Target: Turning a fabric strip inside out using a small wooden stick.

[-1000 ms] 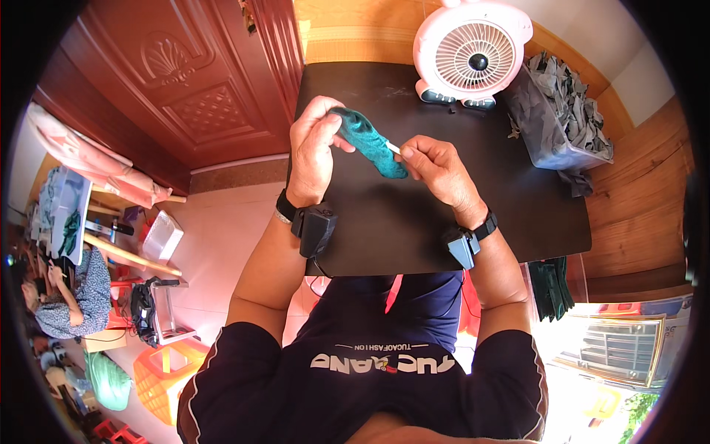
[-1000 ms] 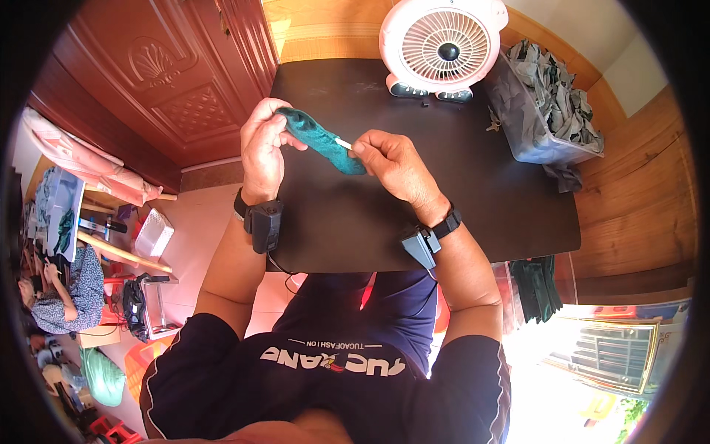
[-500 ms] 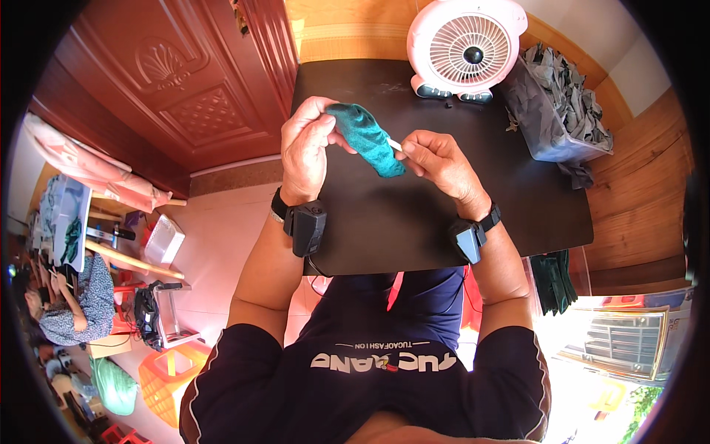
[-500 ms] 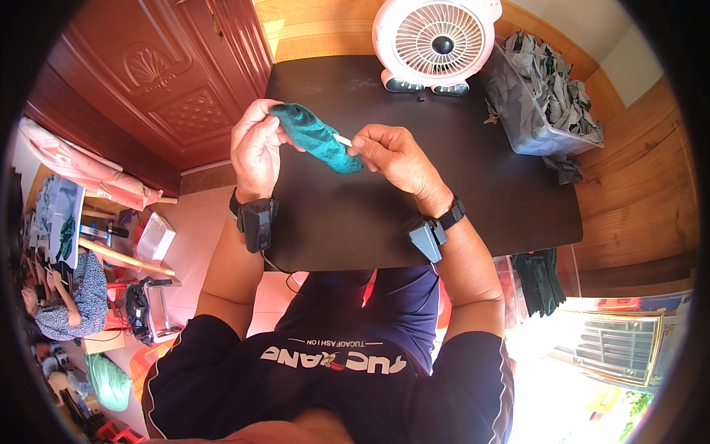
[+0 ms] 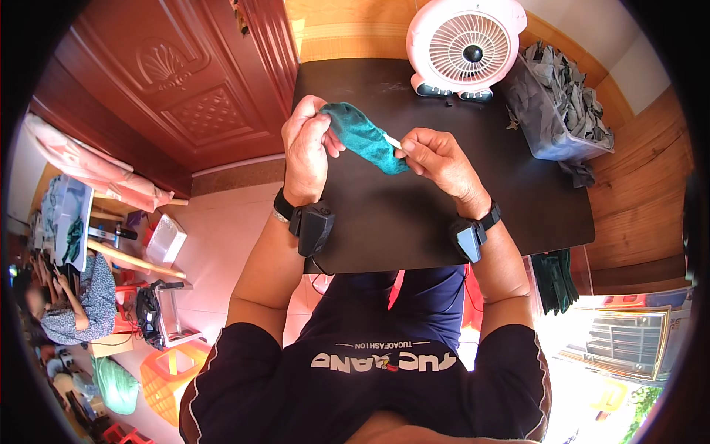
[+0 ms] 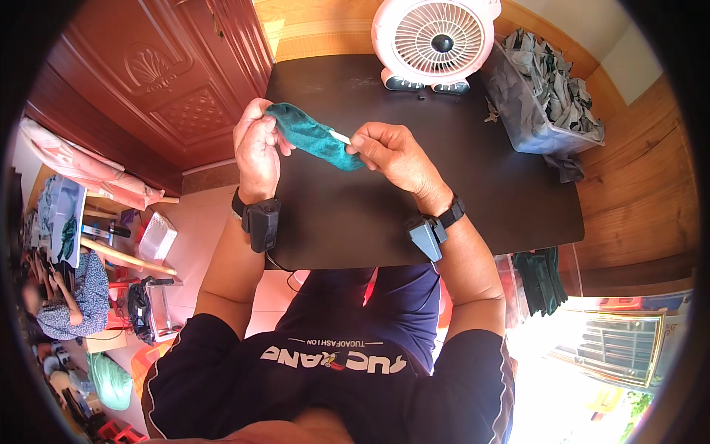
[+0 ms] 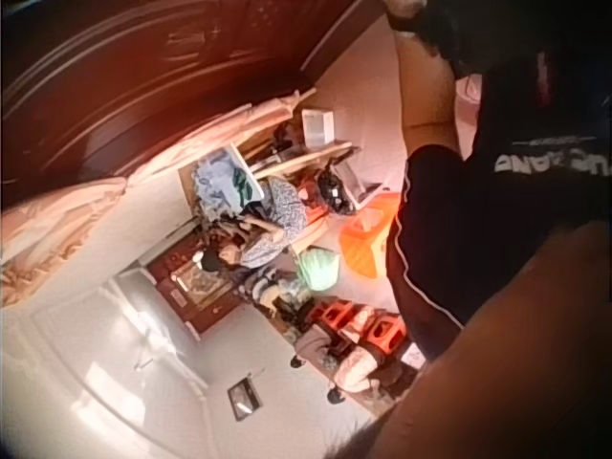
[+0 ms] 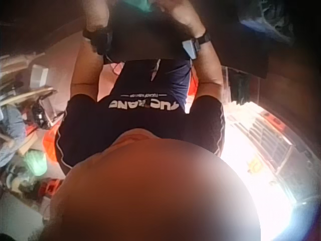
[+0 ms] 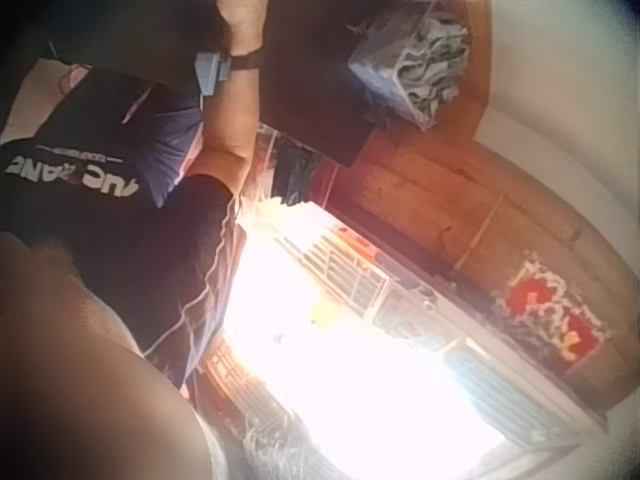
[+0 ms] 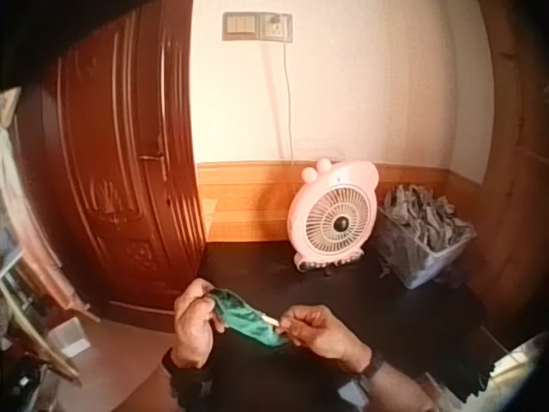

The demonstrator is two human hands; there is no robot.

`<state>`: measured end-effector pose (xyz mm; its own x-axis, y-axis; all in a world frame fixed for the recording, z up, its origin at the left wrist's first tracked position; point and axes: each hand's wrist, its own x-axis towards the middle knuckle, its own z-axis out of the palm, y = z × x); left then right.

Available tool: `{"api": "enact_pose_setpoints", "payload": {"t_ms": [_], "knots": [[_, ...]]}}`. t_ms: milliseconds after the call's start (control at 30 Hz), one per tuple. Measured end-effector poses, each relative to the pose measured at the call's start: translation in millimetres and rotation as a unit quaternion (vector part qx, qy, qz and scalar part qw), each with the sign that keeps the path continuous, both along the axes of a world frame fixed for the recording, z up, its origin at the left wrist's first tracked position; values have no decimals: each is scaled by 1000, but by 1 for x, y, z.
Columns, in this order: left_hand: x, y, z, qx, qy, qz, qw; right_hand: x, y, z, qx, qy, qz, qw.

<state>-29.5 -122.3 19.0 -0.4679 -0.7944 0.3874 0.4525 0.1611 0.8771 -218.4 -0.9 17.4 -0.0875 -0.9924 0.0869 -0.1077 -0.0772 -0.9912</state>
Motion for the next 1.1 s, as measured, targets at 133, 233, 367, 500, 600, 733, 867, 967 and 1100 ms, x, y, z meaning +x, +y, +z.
{"api": "enact_pose_setpoints", "payload": {"t_ms": [133,233,367,500,600,733,867,967,1100], "knots": [[-3,8,11,-21,49,24,998,2,1,3,0,-7,-3,1000],[1,6,13,-41,55,41,997,0,1,3,5,14,-8,1000],[3,2,6,-55,-33,-3,998,2,1,3,9,33,-12,999],[3,5,9,-47,-23,-18,998,0,0,2,17,18,-5,1000],[1,2,5,-41,5,-44,998,-2,1,2,14,7,-4,1000],[3,-1,2,-56,0,-41,998,-1,1,3,17,13,-3,1000],[4,-5,1,-66,-14,-31,997,0,1,2,9,42,-18,999],[6,-7,0,-55,-27,-37,997,0,1,2,-4,46,-18,999],[3,-6,0,-58,-25,-15,998,-2,2,4,10,52,-19,998]]}}
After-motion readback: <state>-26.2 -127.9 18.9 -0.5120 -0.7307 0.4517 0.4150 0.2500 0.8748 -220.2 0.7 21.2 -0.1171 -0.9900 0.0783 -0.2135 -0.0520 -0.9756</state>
